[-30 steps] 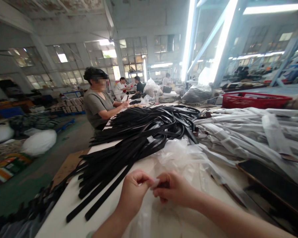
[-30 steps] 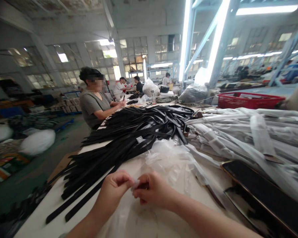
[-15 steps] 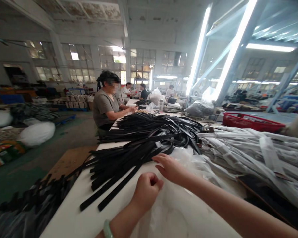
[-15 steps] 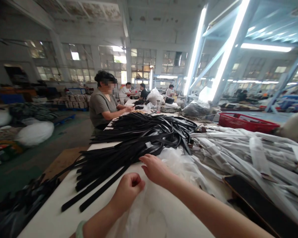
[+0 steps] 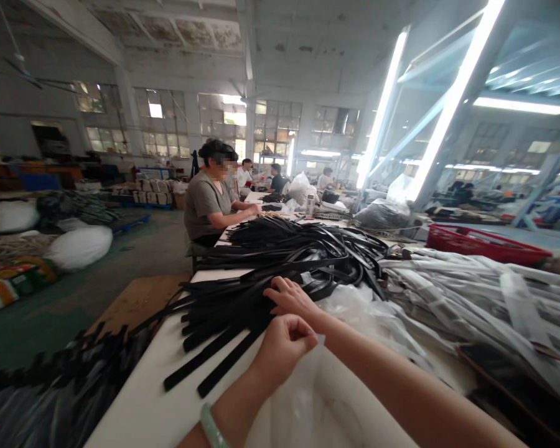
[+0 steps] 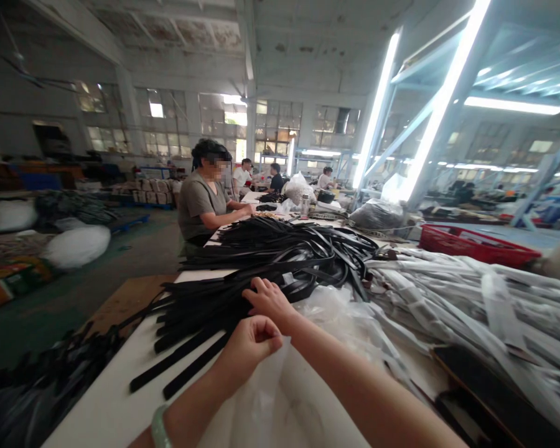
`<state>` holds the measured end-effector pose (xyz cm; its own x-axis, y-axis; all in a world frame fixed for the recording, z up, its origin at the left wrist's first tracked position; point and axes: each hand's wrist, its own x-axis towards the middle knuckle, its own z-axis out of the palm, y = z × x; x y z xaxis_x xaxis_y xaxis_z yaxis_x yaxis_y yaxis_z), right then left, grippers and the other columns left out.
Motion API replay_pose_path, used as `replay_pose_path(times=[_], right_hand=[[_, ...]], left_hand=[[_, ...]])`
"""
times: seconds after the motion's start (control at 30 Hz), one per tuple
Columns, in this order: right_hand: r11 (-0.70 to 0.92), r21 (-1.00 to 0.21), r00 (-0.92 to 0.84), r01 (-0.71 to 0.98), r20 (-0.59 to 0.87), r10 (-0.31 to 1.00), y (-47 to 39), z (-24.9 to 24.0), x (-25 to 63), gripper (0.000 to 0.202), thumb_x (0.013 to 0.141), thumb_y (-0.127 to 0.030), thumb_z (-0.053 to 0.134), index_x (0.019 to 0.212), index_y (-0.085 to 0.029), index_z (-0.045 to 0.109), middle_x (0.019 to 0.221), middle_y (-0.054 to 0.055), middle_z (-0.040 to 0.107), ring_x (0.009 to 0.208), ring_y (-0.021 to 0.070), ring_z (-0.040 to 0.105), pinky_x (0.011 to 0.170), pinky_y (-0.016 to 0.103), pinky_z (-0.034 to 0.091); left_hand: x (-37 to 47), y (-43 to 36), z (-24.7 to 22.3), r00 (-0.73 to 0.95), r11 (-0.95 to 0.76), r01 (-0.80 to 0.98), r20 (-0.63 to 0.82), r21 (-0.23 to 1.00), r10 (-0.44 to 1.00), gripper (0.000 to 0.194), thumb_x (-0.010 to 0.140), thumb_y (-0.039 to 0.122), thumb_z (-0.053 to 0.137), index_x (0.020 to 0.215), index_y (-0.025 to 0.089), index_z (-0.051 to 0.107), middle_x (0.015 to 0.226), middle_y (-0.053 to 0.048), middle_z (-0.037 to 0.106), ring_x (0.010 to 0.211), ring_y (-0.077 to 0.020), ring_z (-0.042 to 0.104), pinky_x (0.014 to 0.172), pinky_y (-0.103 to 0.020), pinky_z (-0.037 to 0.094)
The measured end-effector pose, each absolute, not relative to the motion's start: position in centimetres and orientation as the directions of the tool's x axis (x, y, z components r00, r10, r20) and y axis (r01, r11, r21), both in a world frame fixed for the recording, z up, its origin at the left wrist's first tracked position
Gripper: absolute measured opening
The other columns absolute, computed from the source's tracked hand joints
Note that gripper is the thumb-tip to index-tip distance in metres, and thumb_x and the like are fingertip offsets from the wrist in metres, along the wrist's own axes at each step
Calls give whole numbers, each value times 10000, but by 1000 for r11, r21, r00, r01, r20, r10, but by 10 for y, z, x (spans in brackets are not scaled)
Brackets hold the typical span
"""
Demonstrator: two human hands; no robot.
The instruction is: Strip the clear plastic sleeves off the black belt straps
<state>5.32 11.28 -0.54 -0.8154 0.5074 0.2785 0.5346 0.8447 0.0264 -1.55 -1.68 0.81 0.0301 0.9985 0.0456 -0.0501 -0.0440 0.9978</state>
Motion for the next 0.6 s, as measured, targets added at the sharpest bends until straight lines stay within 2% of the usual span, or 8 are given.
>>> replay_pose_path(times=[0.13,0.23,0.3,0.4,0.47,0.53,0.6], right_hand=[[841,-7,-790,542,336,512,110,-9,59,132,834,-286,683,958,-250,654,1177,63,502,1073,235,473,901,359,418],[830,-57,-745,554,410,526,107,-8,65,18,860,-223,637,876,-216,633,1082,59,567,1017,213,516,884,326,417],[805,-117,-684,582,465,562,106,-5,76,39,882,-181,584,853,-200,602,946,46,604,917,189,554,830,293,427],[738,-236,-546,632,539,641,103,7,105,101,944,-190,456,912,-186,552,778,18,595,723,158,559,679,250,427],[722,-357,-465,593,581,669,98,19,129,156,973,-239,399,916,-185,533,718,-2,577,641,139,536,606,226,406],[741,-474,-422,475,617,665,89,30,151,183,966,-289,423,868,-190,541,675,-17,560,604,126,517,576,213,385],[768,-509,-441,389,629,640,78,36,168,192,941,-308,473,815,-191,560,653,-19,558,584,121,499,564,217,360]], left_hand=[[-16,-17,10,19,-73,-65,75,995,997,145,638,223,671,645,148,547,603,20,533,570,-102,448,564,-233,324],[-17,-18,13,36,-96,-101,100,990,994,216,677,285,682,632,169,506,662,-20,618,644,-139,552,637,-252,406],[-17,-18,16,35,-106,-141,112,984,993,251,702,322,684,637,179,488,716,-61,685,727,-186,629,730,-300,456],[-20,-15,20,-34,-90,-157,86,983,996,267,657,280,732,640,182,485,654,-60,705,683,-201,662,714,-308,474],[-23,-11,21,-96,-77,-123,66,989,993,284,615,237,757,646,183,480,597,-27,684,615,-174,644,651,-270,462],[-25,-8,21,-149,-77,-72,65,994,987,284,600,216,763,696,178,499,561,15,649,569,-140,612,596,-231,436],[-26,-4,20,-201,-84,-19,79,996,976,311,583,201,767,768,176,519,536,59,598,533,-111,568,555,-203,406]])
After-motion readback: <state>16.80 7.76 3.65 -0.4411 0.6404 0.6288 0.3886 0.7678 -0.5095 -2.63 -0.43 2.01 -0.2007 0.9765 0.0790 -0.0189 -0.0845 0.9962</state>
